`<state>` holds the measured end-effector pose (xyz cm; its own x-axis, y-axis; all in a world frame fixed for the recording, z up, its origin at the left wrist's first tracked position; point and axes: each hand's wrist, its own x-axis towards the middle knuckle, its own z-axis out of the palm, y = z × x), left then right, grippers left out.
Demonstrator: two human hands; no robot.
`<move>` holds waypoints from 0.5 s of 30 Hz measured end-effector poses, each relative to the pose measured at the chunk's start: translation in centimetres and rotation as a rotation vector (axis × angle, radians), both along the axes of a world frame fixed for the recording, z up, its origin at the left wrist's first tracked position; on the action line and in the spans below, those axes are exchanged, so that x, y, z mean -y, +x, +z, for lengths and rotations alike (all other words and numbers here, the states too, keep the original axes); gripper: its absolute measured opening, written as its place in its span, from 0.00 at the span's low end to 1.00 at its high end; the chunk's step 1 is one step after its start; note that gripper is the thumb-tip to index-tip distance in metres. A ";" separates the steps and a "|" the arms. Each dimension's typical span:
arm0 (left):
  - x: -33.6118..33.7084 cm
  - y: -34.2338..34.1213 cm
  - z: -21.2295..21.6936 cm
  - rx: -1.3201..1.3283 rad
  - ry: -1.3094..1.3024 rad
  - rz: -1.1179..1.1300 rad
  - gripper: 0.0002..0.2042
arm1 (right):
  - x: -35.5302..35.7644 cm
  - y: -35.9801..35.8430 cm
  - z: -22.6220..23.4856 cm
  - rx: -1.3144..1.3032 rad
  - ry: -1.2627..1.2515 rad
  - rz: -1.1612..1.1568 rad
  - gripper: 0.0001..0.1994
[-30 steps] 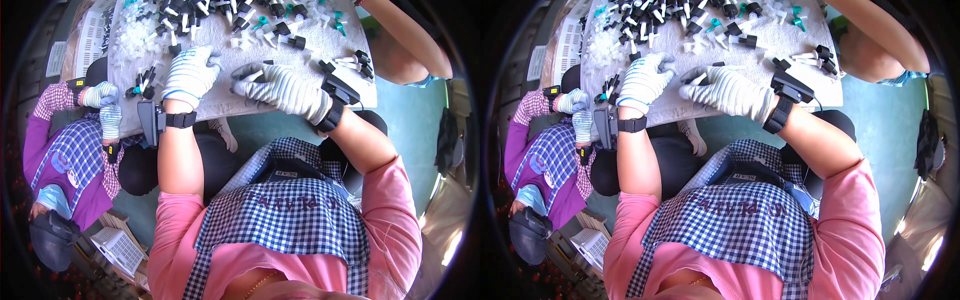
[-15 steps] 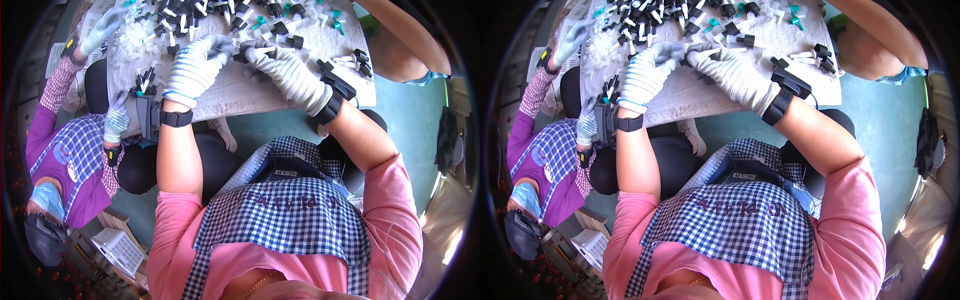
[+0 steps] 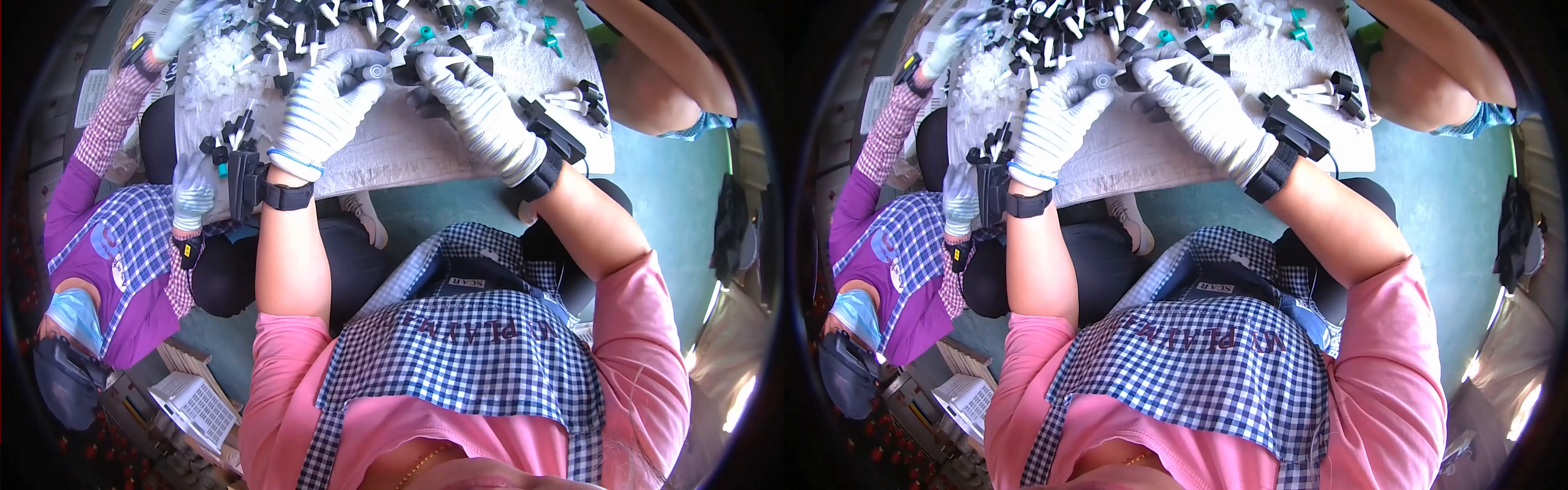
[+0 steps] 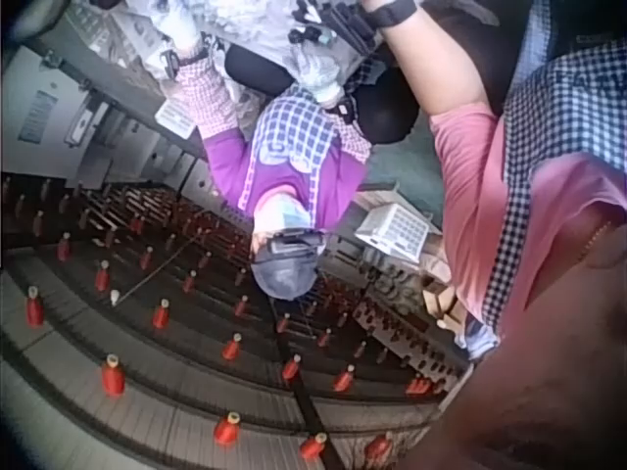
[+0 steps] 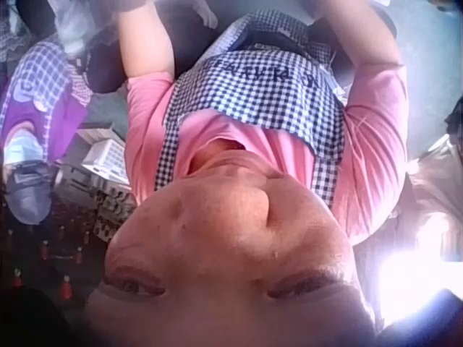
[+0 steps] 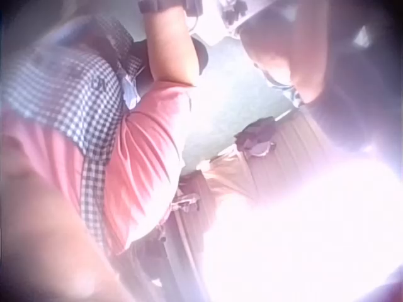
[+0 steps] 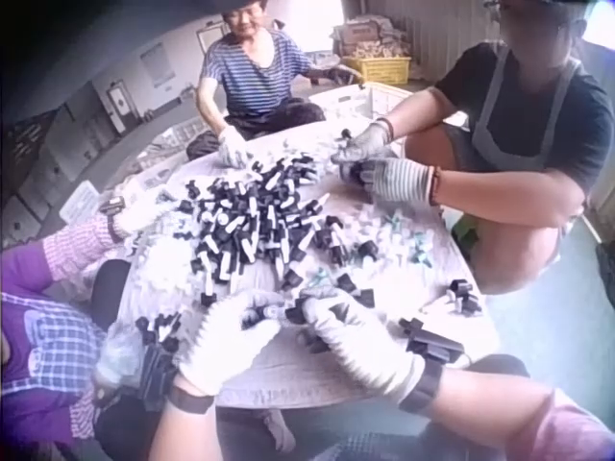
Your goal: Assembling various plastic components of pump sprayers or dispensers.
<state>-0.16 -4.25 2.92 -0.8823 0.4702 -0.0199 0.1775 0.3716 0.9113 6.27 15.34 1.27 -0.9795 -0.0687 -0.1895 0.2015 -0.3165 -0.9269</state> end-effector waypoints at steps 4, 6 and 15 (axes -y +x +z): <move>-0.3 0.2 -0.9 -0.074 -0.115 -0.001 0.12 | 0.0 0.0 -0.5 -0.045 0.013 -0.039 0.14; -0.5 0.3 -0.9 -0.120 -0.132 -0.004 0.13 | -0.1 0.0 -0.6 -0.039 0.051 -0.047 0.13; -1.1 1.4 -1.1 -0.479 -0.316 -0.014 0.11 | 0.9 0.7 -1.4 -0.234 0.194 -0.140 0.14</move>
